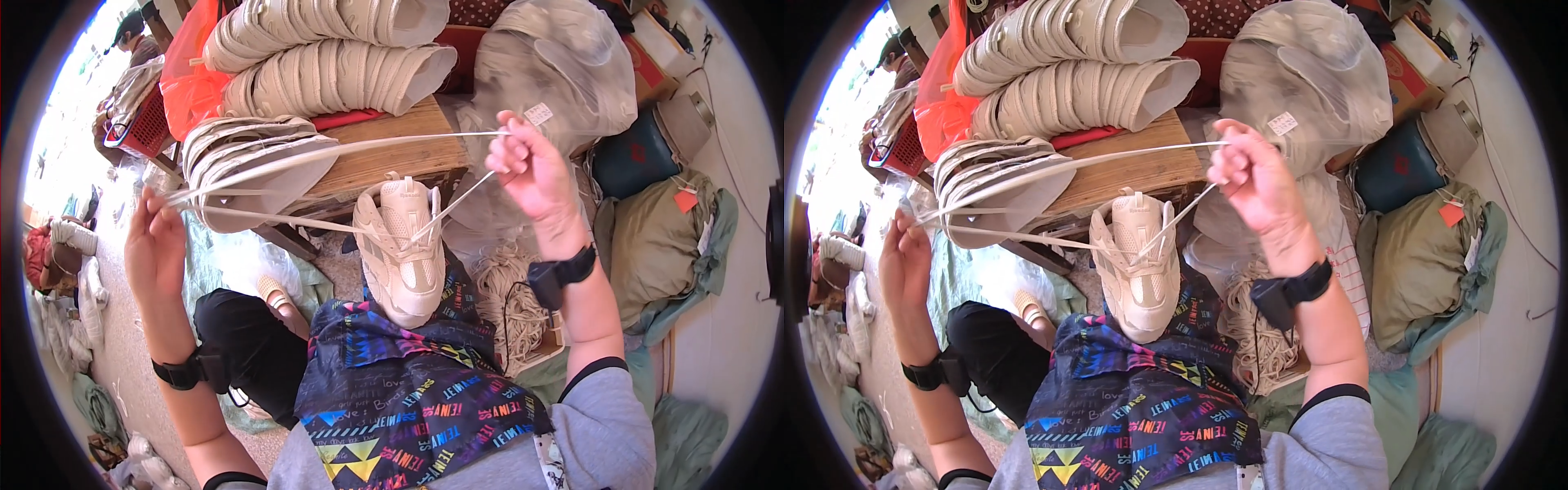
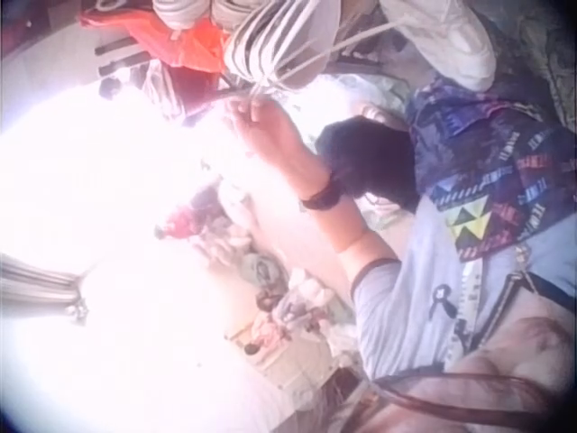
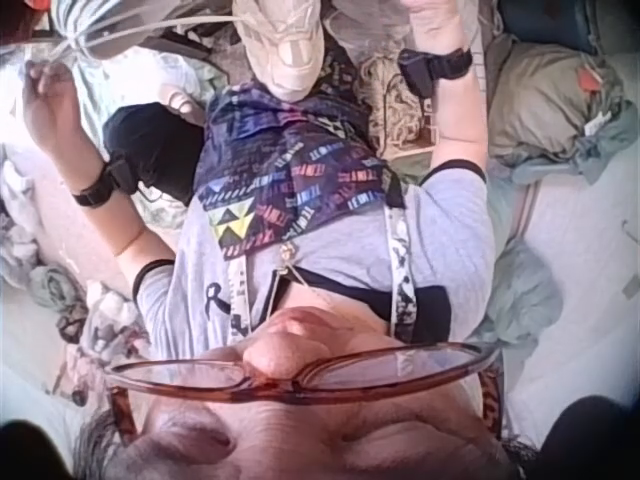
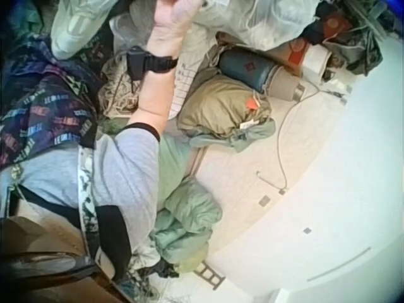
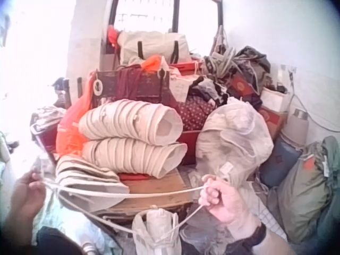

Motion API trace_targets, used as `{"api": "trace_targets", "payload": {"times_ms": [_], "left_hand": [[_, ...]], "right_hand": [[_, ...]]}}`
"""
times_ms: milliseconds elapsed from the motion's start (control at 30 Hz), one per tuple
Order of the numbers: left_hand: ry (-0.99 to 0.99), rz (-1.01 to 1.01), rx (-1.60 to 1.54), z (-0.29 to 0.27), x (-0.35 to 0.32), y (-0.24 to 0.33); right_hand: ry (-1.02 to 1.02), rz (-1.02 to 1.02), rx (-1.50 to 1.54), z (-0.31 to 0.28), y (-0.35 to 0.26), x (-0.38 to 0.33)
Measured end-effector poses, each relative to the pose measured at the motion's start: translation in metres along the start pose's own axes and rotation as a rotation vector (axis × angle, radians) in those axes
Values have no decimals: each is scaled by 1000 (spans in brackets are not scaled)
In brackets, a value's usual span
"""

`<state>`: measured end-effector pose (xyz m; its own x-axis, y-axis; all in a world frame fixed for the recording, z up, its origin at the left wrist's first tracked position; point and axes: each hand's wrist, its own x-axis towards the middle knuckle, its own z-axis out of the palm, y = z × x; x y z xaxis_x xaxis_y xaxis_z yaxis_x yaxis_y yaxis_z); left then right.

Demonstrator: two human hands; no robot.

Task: Lacing a new shoe in a manufacturing assembly area.

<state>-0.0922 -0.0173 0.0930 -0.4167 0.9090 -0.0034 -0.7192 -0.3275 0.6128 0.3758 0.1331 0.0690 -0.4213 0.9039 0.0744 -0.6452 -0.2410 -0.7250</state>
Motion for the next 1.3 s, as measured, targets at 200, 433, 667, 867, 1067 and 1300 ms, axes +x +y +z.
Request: {"api": "trace_targets", "payload": {"times_ms": [200,433,667,867,1067,1300], "left_hand": [[260,4,-194,-215,41,68],[355,67,-529,-347,38,193],[409,380,151,-307,-4,253],[452,539,806,-166,-17,111],[35,-273,863,-29,-76,-66],[-167,-463,699,39,-76,-182]], "right_hand": [[398,48,167,-110,-47,-7],[961,3,-40,-242,-128,-73],[1044,-43,-164,-305,-191,-94],[1268,-256,-548,-356,-260,-165],[819,313,-246,-192,-61,-81],[113,346,-582,-35,83,-75]]}}
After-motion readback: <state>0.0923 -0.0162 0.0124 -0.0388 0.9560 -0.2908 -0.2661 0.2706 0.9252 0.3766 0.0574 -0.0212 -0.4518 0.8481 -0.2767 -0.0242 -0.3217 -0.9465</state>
